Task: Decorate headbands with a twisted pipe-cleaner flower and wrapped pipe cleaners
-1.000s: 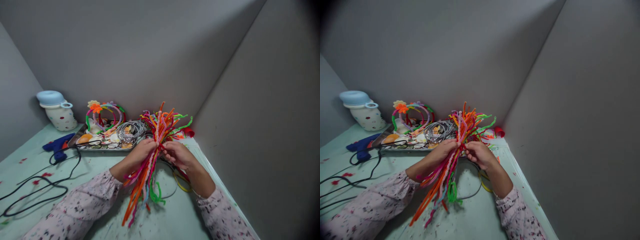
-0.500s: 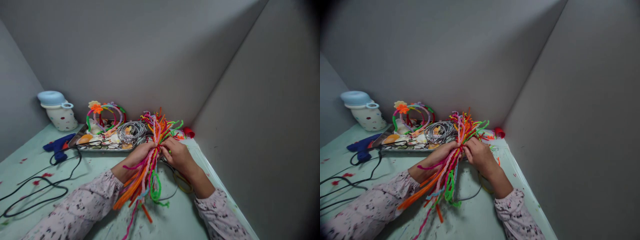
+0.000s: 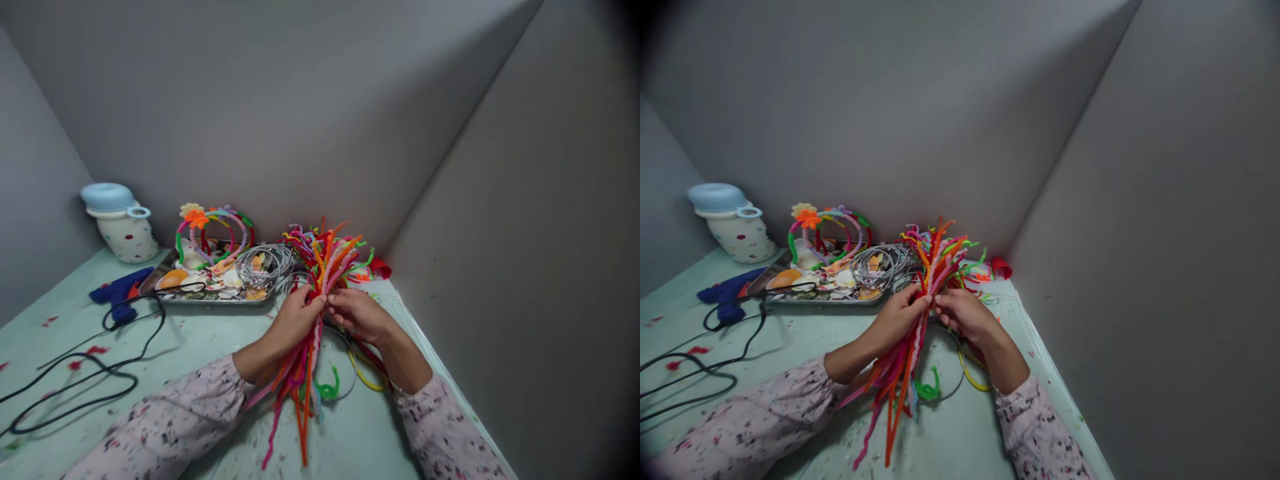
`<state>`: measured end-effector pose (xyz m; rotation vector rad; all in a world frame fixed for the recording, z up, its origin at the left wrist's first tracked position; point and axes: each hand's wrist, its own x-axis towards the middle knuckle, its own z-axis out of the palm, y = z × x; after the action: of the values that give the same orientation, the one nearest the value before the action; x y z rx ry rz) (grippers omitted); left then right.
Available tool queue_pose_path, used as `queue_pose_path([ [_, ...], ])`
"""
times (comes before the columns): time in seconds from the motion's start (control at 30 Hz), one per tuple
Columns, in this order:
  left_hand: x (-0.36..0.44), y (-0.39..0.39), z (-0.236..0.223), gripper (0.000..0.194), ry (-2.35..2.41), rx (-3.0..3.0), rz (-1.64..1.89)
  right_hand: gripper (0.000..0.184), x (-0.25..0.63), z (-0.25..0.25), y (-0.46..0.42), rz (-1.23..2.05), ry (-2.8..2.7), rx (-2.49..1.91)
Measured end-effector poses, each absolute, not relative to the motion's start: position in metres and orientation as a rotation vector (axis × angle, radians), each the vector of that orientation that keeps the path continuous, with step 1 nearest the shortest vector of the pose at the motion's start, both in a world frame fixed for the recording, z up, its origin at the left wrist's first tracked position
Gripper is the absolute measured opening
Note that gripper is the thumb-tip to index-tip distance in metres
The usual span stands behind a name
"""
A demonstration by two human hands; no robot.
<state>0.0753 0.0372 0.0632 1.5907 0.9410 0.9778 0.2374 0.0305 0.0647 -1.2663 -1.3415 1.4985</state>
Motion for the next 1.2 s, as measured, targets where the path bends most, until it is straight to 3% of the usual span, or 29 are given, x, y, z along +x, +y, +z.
queue_pose_path([
  [0.2, 0.079, 0.047, 0.051, 0.024, 0.807, 1.050, 0.879, 0.010, 0.228, 0.079, 0.015, 0.348, -1.951, -1.556],
  [0.37, 0.080, 0.049, 0.052, 0.024, 0.773, 0.986, 0.894, 0.017, 0.221, 0.082, 0.011, 0.072, -2.093, -1.621],
  [0.47, 0.080, 0.046, 0.055, 0.023, 0.788, 1.100, 0.945, 0.019, 0.224, 0.081, 0.015, 0.398, -1.959, -1.534],
  [0.67, 0.073, 0.029, 0.073, 0.021, 0.921, 1.804, 1.081, 0.016, 0.238, 0.076, 0.025, 1.683, -1.105, -1.111],
  [0.77, 0.071, 0.027, 0.078, 0.020, 0.941, 1.854, 1.102, 0.021, 0.240, 0.077, 0.025, 1.850, -1.044, -1.031],
  [0.83, 0.072, 0.030, 0.075, 0.021, 0.917, 1.715, 1.087, 0.024, 0.237, 0.081, 0.022, 1.641, -1.222, -1.151],
  [1.03, 0.082, 0.035, 0.062, 0.027, 0.797, 1.139, 0.954, 0.016, 0.226, 0.095, 0.006, 0.403, -1.951, -1.521],
  [1.13, 0.085, 0.028, 0.064, 0.029, 0.769, 1.079, 0.904, 0.019, 0.227, 0.100, 0.003, 0.206, -2.062, -1.497],
  [1.2, 0.084, 0.023, 0.069, 0.027, 0.798, 1.213, 0.962, 0.021, 0.230, 0.102, 0.003, 0.271, -2.023, -1.475],
])
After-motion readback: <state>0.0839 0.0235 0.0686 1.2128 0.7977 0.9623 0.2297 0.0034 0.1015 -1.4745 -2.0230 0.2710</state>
